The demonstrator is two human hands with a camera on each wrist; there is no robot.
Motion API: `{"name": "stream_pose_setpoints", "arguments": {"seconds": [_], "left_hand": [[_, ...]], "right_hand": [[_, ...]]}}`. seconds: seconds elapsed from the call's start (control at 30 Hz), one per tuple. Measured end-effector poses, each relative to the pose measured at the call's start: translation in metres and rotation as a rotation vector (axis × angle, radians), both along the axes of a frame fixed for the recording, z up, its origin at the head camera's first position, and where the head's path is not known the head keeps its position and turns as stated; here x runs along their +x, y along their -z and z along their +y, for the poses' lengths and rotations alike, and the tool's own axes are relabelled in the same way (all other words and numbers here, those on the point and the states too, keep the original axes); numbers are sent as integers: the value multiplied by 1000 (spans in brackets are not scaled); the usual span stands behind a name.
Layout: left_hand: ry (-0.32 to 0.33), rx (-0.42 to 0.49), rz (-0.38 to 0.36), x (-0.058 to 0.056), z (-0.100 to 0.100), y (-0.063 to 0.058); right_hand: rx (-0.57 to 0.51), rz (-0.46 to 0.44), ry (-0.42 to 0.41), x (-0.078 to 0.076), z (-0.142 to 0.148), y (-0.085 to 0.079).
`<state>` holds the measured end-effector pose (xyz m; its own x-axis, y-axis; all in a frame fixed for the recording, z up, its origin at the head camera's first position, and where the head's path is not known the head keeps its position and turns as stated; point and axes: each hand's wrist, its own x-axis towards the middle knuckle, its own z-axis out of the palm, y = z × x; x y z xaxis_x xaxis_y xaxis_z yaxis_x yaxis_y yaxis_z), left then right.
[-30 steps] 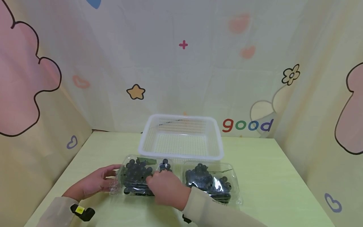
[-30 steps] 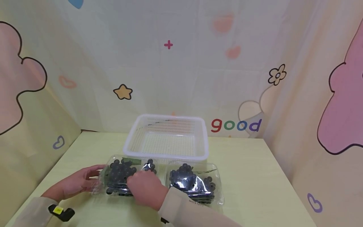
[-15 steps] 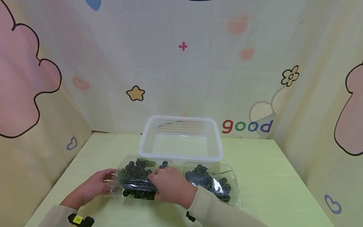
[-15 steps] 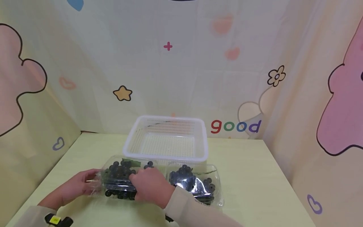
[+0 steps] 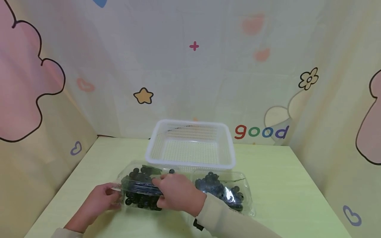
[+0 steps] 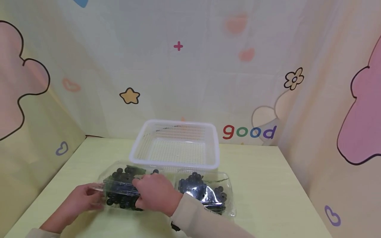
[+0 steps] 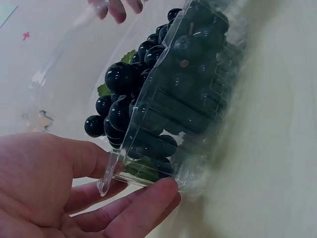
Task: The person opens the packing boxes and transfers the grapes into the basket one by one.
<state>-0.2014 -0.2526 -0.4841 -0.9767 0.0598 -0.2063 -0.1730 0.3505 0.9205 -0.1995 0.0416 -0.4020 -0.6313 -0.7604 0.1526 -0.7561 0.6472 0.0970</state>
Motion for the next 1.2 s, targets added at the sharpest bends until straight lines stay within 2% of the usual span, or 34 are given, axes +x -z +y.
{"name": "stream_pose_setpoints", "arguments": {"seconds": [0.17,0.4,0.53,0.83,1.0,1.2], "left_hand": [[7,-38,5,-6,-10,-5],[8,-139,-27,-24,-28,-11],[27,-163,-22,-34,-37,-13],[63,-203,17,-52,-53,-18],[86,-263,32,-66,-61,-19],[126,-339,36,-84,-68,-26]], "right_hand": [[-41,-37,-10,-2,-6,-7],[-132,-185,-34,-12,-17,-16],[-183,-233,-36,-17,-23,-20],[-274,-307,10,-30,-35,-29],[-328,-345,42,-37,-46,-37],[-381,-422,132,-48,-54,-44]]}}
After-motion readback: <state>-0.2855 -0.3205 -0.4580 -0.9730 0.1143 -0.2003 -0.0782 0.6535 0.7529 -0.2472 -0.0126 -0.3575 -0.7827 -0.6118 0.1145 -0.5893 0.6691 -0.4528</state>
